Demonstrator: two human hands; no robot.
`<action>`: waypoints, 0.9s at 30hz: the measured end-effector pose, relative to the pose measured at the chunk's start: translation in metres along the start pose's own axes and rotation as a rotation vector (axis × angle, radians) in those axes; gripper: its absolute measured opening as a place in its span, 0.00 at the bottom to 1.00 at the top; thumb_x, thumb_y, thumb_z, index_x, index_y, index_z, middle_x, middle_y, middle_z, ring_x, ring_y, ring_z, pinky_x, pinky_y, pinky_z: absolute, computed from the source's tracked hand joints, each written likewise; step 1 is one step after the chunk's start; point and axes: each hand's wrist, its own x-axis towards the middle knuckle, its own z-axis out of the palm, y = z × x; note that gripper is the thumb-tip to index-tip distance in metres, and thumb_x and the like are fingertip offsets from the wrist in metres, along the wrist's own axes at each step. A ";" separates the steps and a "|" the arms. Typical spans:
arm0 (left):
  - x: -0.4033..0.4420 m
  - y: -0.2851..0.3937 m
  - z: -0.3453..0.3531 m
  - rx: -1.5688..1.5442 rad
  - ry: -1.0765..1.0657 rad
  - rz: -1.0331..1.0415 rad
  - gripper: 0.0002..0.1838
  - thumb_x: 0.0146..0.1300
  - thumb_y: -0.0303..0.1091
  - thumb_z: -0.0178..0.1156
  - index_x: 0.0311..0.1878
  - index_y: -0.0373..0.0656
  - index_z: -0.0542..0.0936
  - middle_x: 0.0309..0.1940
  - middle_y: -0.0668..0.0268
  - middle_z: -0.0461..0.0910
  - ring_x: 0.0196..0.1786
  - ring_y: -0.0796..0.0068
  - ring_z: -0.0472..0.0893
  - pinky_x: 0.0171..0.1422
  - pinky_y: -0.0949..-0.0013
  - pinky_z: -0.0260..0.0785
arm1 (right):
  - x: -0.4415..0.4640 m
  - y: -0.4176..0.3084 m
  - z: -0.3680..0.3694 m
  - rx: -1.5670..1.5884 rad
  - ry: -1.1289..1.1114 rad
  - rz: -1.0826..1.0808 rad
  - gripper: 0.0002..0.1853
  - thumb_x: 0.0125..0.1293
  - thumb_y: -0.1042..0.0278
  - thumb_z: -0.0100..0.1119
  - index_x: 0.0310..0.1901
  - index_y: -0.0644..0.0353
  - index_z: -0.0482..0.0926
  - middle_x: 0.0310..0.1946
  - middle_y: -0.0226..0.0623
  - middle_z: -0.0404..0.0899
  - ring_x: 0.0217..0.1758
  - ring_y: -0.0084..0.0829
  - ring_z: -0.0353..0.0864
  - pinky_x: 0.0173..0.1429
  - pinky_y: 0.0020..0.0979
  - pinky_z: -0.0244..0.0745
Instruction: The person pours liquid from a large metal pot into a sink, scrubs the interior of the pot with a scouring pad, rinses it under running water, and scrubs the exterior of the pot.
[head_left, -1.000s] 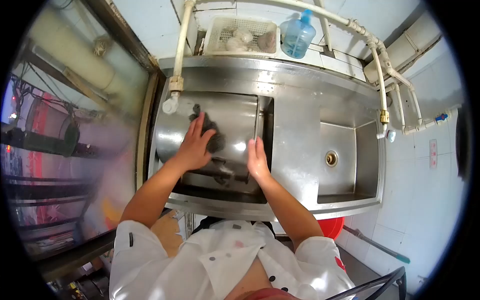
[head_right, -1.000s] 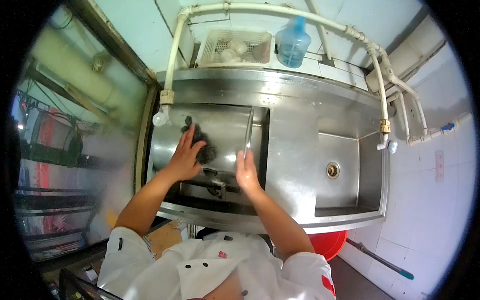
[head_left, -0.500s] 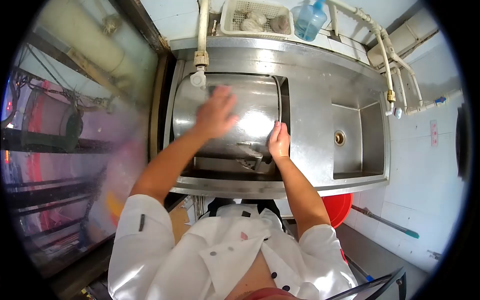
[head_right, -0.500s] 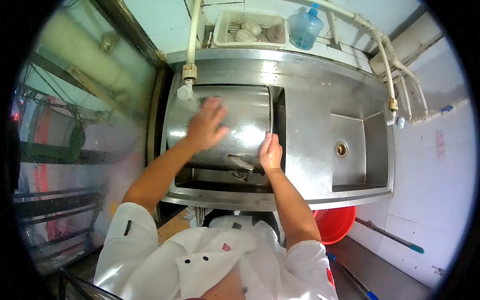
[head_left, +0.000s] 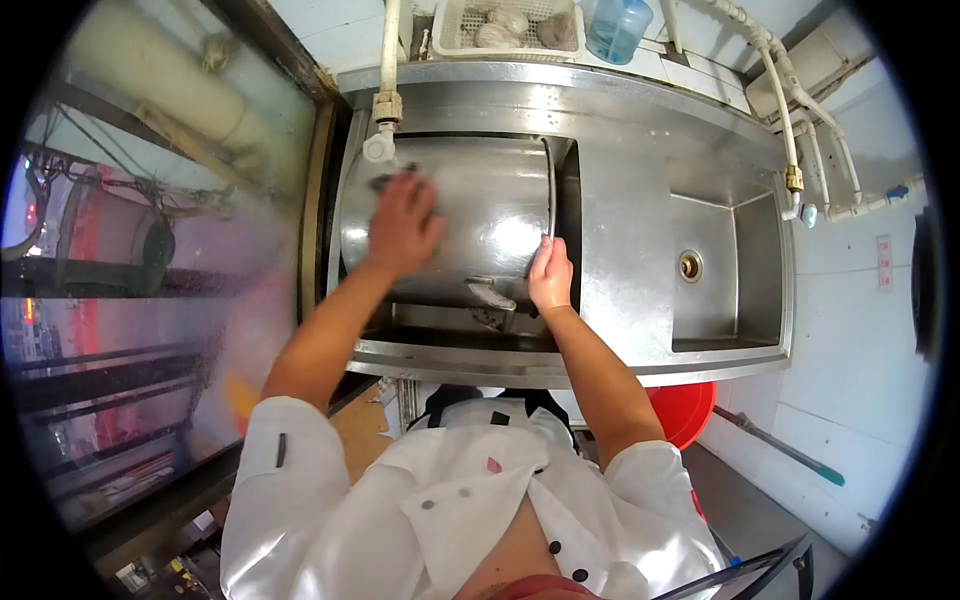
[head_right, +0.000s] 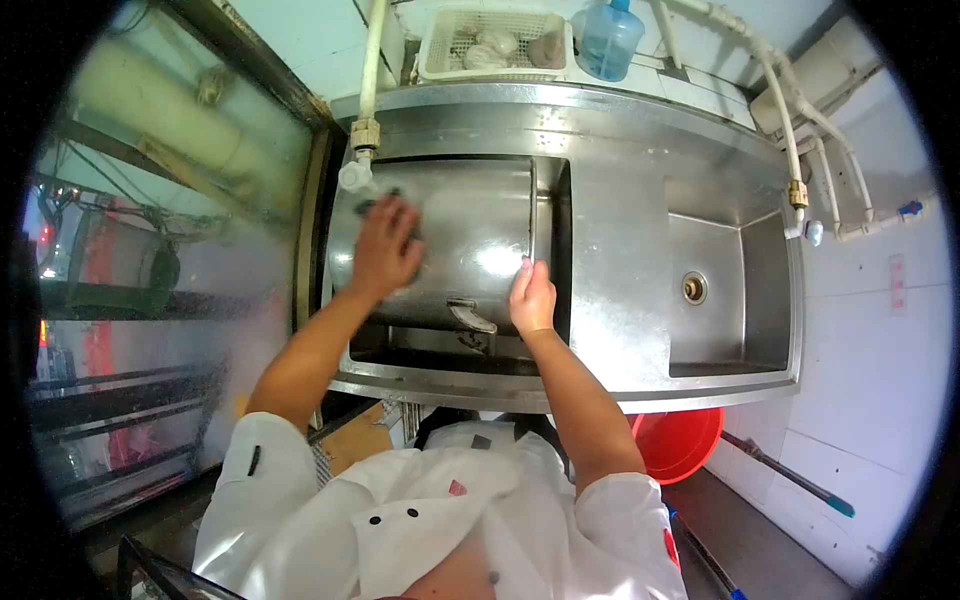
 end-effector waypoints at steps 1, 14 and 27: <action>0.001 -0.019 -0.004 0.162 0.030 -0.010 0.30 0.63 0.44 0.59 0.68 0.43 0.72 0.67 0.48 0.69 0.72 0.45 0.65 0.78 0.44 0.53 | 0.001 0.002 0.001 0.005 -0.017 0.022 0.15 0.79 0.61 0.44 0.39 0.64 0.68 0.25 0.61 0.76 0.32 0.65 0.77 0.35 0.53 0.70; -0.014 -0.012 -0.005 0.109 0.039 -0.071 0.31 0.62 0.42 0.58 0.69 0.44 0.71 0.65 0.51 0.71 0.70 0.44 0.67 0.74 0.41 0.57 | -0.008 0.004 0.007 0.019 0.003 -0.009 0.14 0.79 0.61 0.45 0.38 0.63 0.67 0.22 0.56 0.74 0.28 0.62 0.77 0.33 0.52 0.69; 0.000 0.078 0.018 -0.234 -0.061 0.135 0.32 0.60 0.44 0.62 0.67 0.42 0.74 0.75 0.44 0.58 0.74 0.43 0.64 0.75 0.47 0.61 | -0.008 0.011 0.005 -0.051 0.022 -0.047 0.16 0.80 0.59 0.44 0.38 0.64 0.67 0.23 0.57 0.74 0.28 0.61 0.76 0.34 0.52 0.69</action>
